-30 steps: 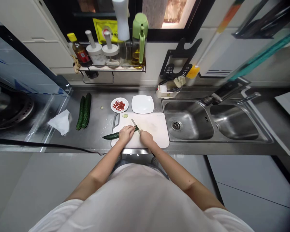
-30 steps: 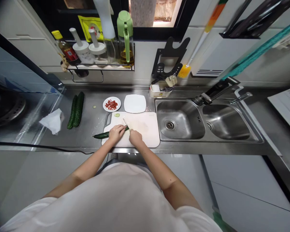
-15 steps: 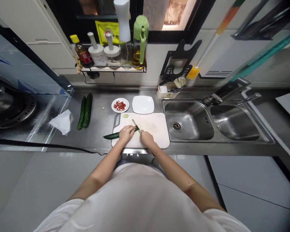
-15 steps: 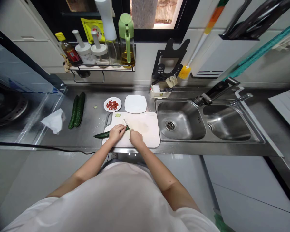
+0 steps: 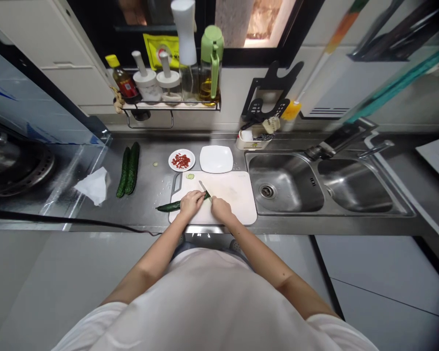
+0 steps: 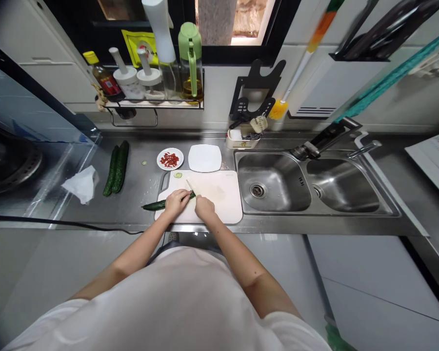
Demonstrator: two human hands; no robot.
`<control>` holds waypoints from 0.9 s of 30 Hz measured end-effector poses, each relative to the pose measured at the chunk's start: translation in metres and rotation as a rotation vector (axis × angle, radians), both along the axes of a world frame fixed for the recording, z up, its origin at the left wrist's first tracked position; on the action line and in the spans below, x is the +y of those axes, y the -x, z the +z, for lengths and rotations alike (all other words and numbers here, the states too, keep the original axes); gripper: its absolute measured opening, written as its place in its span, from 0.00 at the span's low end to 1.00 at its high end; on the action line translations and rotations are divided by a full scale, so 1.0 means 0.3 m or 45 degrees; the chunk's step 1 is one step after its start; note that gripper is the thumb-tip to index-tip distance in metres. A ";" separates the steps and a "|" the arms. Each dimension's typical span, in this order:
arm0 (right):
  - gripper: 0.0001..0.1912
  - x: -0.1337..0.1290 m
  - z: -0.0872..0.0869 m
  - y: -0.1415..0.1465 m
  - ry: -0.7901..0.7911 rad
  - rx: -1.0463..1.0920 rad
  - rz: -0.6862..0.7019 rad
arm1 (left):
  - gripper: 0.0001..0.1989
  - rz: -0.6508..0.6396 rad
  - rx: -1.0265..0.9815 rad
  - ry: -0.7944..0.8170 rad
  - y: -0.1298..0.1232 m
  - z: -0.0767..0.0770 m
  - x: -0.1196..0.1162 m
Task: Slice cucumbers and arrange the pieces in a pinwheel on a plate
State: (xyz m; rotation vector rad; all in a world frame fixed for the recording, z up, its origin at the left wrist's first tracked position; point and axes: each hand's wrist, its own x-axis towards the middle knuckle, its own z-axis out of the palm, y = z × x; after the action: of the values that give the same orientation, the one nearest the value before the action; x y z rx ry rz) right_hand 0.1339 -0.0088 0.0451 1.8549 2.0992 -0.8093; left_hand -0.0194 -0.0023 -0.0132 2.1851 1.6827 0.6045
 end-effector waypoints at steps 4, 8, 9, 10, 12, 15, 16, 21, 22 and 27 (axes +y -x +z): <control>0.17 0.027 -0.003 0.014 0.003 0.005 -0.020 | 0.13 -0.004 0.010 -0.009 0.001 -0.004 0.001; 0.17 0.033 0.004 0.008 -0.002 0.013 -0.002 | 0.13 0.003 0.015 -0.022 0.000 -0.003 -0.001; 0.17 0.031 0.007 0.004 -0.004 0.014 0.001 | 0.13 0.002 0.015 -0.023 0.000 -0.001 -0.001; 0.17 0.027 0.011 0.000 -0.005 0.012 0.000 | 0.13 -0.001 0.014 -0.023 0.000 0.000 -0.001; 0.17 0.016 0.018 -0.010 -0.005 0.001 -0.008 | 0.13 -0.007 0.010 -0.020 -0.001 0.004 -0.001; 0.16 -0.006 0.024 -0.024 -0.007 -0.007 -0.018 | 0.13 -0.008 0.009 -0.011 -0.001 0.009 -0.003; 0.15 -0.014 0.024 -0.029 -0.007 -0.009 -0.020 | 0.13 -0.009 0.009 -0.010 -0.001 0.010 -0.004; 0.15 -0.052 0.016 -0.054 0.004 -0.030 -0.023 | 0.14 -0.016 0.009 -0.019 -0.001 0.018 -0.006; 0.15 -0.060 0.014 -0.060 -0.001 -0.031 -0.021 | 0.13 -0.016 0.013 -0.019 -0.001 0.020 -0.005; 0.14 -0.100 0.006 -0.094 0.008 -0.031 -0.018 | 0.13 -0.013 0.035 0.005 -0.004 0.028 0.001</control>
State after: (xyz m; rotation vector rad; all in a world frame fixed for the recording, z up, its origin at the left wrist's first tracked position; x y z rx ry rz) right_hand 0.1620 -0.0389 0.0470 1.8690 2.0694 -0.7917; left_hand -0.0182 -0.0020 -0.0049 2.2081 1.6837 0.5704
